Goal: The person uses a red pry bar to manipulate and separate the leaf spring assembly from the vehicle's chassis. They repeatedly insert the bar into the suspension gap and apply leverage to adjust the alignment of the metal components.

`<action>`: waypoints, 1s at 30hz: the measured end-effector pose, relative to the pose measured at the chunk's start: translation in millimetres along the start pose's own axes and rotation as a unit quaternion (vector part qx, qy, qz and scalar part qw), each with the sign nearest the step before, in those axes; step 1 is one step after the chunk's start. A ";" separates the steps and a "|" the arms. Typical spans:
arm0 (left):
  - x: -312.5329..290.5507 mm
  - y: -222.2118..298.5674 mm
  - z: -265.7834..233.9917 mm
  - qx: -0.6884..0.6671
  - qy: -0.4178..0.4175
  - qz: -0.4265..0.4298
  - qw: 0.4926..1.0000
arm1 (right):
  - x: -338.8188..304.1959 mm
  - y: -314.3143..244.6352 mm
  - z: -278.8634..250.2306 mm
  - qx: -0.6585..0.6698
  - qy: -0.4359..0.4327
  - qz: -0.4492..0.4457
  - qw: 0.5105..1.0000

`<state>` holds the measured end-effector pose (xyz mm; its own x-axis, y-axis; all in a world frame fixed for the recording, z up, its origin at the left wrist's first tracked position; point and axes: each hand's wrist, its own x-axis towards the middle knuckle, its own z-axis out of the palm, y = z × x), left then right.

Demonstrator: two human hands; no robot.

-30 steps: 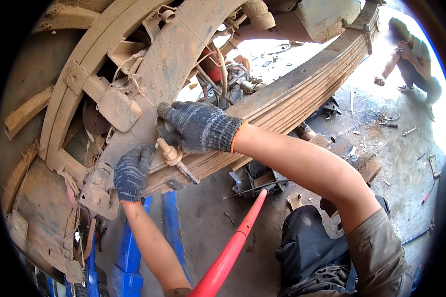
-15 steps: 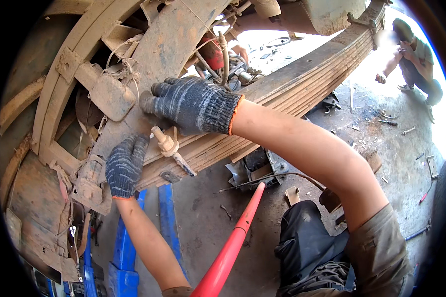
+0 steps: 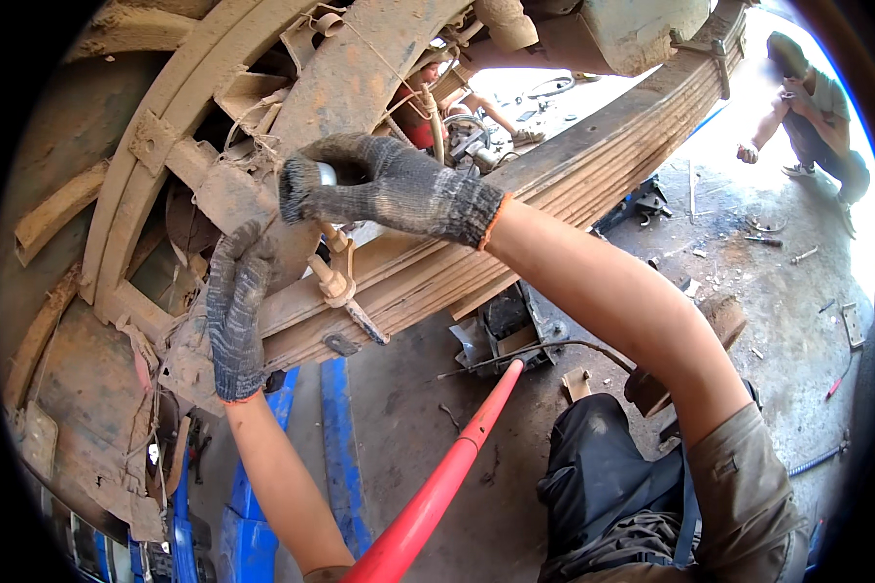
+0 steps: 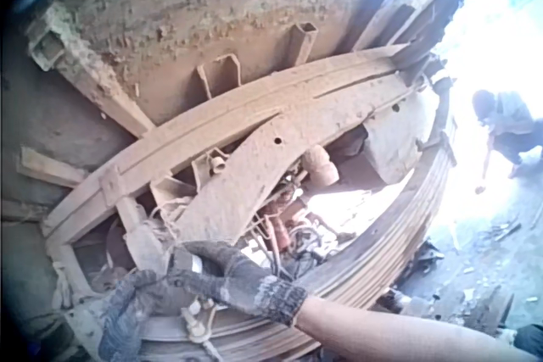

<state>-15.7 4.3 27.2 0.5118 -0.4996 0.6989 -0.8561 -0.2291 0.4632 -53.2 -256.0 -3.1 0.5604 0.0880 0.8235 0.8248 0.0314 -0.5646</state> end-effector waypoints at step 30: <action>9.0 21.7 24.5 -0.313 -0.046 -0.051 0.947 | 2.4 -3.5 44.8 -0.486 0.061 -0.062 0.870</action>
<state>-31.4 -25.6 30.2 0.5567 -0.5789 0.5958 -0.5776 0.2458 0.7784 -58.2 -211.3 -1.6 0.4168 0.0354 0.9083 0.5206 -0.8285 -0.2066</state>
